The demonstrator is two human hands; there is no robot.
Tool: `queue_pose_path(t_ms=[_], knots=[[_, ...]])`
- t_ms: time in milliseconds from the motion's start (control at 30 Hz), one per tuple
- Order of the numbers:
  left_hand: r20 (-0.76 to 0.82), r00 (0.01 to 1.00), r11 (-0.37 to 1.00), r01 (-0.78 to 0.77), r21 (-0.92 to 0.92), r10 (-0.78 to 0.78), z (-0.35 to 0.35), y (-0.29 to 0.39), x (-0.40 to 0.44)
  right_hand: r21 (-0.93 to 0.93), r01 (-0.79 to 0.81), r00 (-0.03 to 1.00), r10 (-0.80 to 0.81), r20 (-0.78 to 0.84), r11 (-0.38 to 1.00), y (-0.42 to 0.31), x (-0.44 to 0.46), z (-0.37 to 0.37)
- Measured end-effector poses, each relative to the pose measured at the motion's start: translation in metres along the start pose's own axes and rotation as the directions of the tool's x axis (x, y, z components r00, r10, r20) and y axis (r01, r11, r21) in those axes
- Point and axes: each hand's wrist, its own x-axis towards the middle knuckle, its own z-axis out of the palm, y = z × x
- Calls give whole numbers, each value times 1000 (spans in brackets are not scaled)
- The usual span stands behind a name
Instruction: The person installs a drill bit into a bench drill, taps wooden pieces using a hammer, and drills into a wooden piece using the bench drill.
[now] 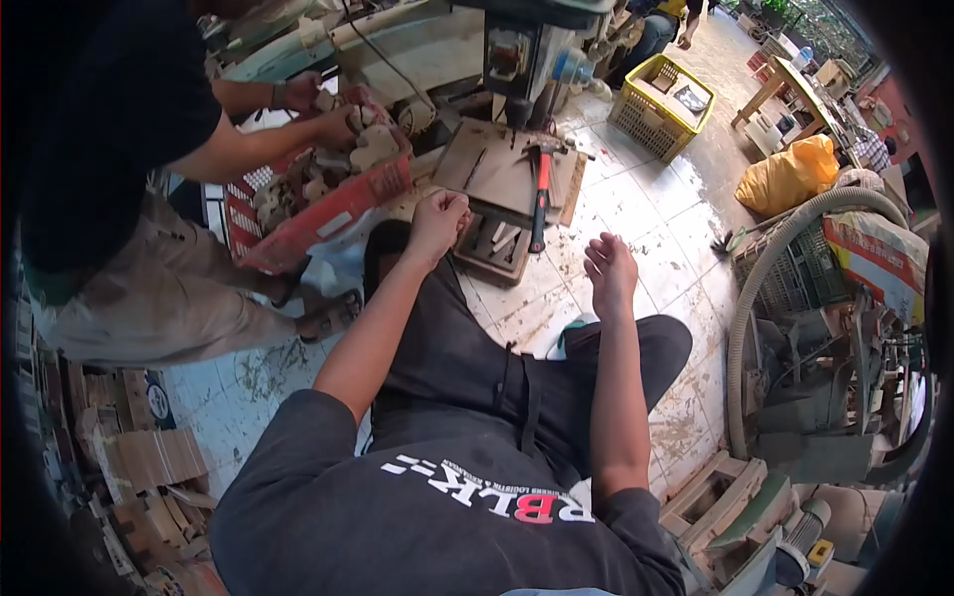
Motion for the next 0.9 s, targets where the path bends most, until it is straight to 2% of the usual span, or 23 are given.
queue_pose_path(t_ms=[33, 67, 100, 167, 200, 233, 300, 333, 367, 433, 500, 600, 667, 733, 767, 800, 833, 900], knots=[[1, 989, 987, -149, -62, 150, 4, 14, 9, -53, 92, 995, -94, -32, 994, -8, -3, 7], [-8, 956, 948, -291, -126, 292, 8, 27, 16, -77, 268, 962, -271, -25, 960, -14, -5, 14], [-5, 978, 974, -210, -87, 211, -2, 39, 19, -134, 368, 926, -376, -39, 920, -15, -20, 41], [-217, 893, 858, -443, -261, 395, 16, 99, 45, -195, 704, 704, -707, 66, 683, -73, -8, 93], [-253, 875, 799, -481, -361, 413, 24, 122, 54, -202, 813, 573, -813, 103, 547, -101, -1, 116], [-293, 855, 730, -518, -447, 428, 28, 145, 62, -194, 896, 428, -893, 138, 400, -124, 7, 140], [-348, 809, 667, -588, -458, 474, 29, 181, 82, -16, 954, 300, -949, 97, 300, -156, 22, 188], [-385, 773, 612, -634, -472, 504, 28, 196, 91, 38, 978, 204, -977, 58, 206, -168, 32, 208], [-396, 769, 614, -639, -463, 502, 28, 213, 100, 84, 990, 112, -994, 15, 113, -178, 42, 226], [-348, 604, 370, -753, -545, 717, 28, 243, 110, 136, 988, 81, -995, -65, 72, -189, 58, 249], [-116, 507, 401, -784, -474, 854, 33, 278, 98, 206, 976, 98, -987, -130, 70, -196, 64, 268], [-92, 528, 413, -752, -514, 844, 41, 284, 102, 196, 977, 116, -975, -187, 79, -200, 62, 283], [-99, 530, 420, -760, -497, 842, 41, 280, 107, 284, 957, 134, -954, -268, 54, -204, 63, 287], [-191, 516, 449, -839, -307, 835, 37, 275, 116, 324, 944, 144, -961, -238, 61, -205, 66, 281], [-201, 516, 451, -842, -296, 832, 38, 271, 119, 359, 932, 141, -966, -219, 55, -207, 67, 279], [-195, 545, 457, -813, -361, 816, 42, 274, 113, 400, 916, 156, -942, -297, 26, -210, 66, 282], [-189, 570, 460, -783, -418, 800, 45, 277, 106, 417, 908, 171, -942, -288, 37, -212, 73, 279], [-248, 594, 423, -754, -502, 765, 54, 283, 97, 158, 981, -56, -938, -343, -116, -214, 91, 277]])
